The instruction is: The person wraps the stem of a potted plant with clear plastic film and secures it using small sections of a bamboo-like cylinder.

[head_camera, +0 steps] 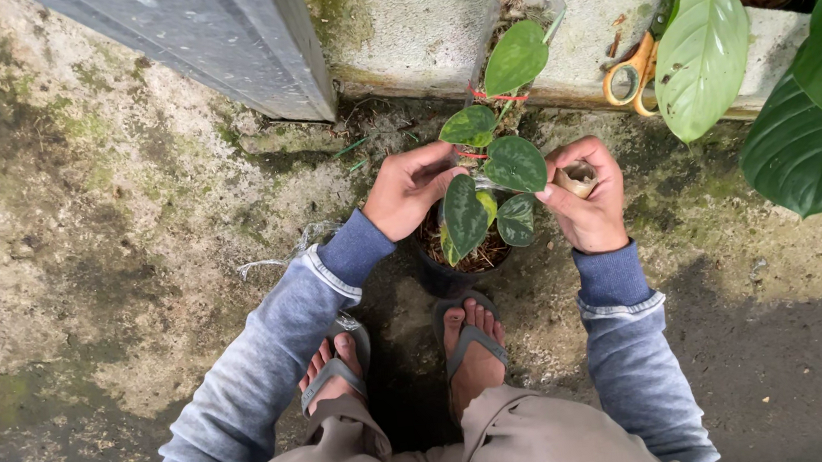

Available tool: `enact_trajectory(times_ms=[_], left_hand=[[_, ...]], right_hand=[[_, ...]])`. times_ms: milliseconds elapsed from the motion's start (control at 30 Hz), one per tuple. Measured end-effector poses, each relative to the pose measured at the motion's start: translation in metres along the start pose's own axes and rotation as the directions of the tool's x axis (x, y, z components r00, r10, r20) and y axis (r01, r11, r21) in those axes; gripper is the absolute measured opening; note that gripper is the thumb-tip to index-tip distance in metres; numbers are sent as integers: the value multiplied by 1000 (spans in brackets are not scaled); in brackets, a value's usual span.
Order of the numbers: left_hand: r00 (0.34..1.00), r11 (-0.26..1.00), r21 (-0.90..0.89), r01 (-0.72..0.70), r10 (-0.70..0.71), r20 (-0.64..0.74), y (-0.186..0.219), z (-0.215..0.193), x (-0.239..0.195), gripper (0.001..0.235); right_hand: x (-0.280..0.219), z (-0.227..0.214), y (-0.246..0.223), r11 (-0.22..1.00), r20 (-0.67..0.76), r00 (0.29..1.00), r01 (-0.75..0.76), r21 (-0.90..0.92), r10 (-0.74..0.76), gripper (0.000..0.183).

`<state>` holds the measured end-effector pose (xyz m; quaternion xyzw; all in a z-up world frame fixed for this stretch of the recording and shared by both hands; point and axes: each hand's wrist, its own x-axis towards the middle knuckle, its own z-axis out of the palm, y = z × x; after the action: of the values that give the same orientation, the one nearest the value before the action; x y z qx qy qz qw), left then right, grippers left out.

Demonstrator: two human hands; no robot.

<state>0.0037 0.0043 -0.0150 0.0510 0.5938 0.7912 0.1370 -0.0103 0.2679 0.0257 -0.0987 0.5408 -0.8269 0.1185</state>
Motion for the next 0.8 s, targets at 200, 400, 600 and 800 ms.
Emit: enact_trajectory(times_ms=[200, 400, 600, 800], left_hand=[[1000, 999, -43, -28, 27, -16, -9, 5, 1, 35], [999, 998, -56, 27, -26, 19, -10, -2, 4, 37], [991, 997, -30, -72, 75, 111, -1, -9, 13, 43], [985, 989, -148, 29, -3, 170, -10, -16, 23, 71]], right_hand=[[3, -20, 23, 990, -73, 997, 11, 144, -1, 31], [29, -36, 76, 993, -58, 996, -54, 103, 60, 28], [49, -21, 82, 981, -71, 980, -179, 74, 184, 41], [59, -12, 79, 963, -31, 965, -260, 70, 262, 45]])
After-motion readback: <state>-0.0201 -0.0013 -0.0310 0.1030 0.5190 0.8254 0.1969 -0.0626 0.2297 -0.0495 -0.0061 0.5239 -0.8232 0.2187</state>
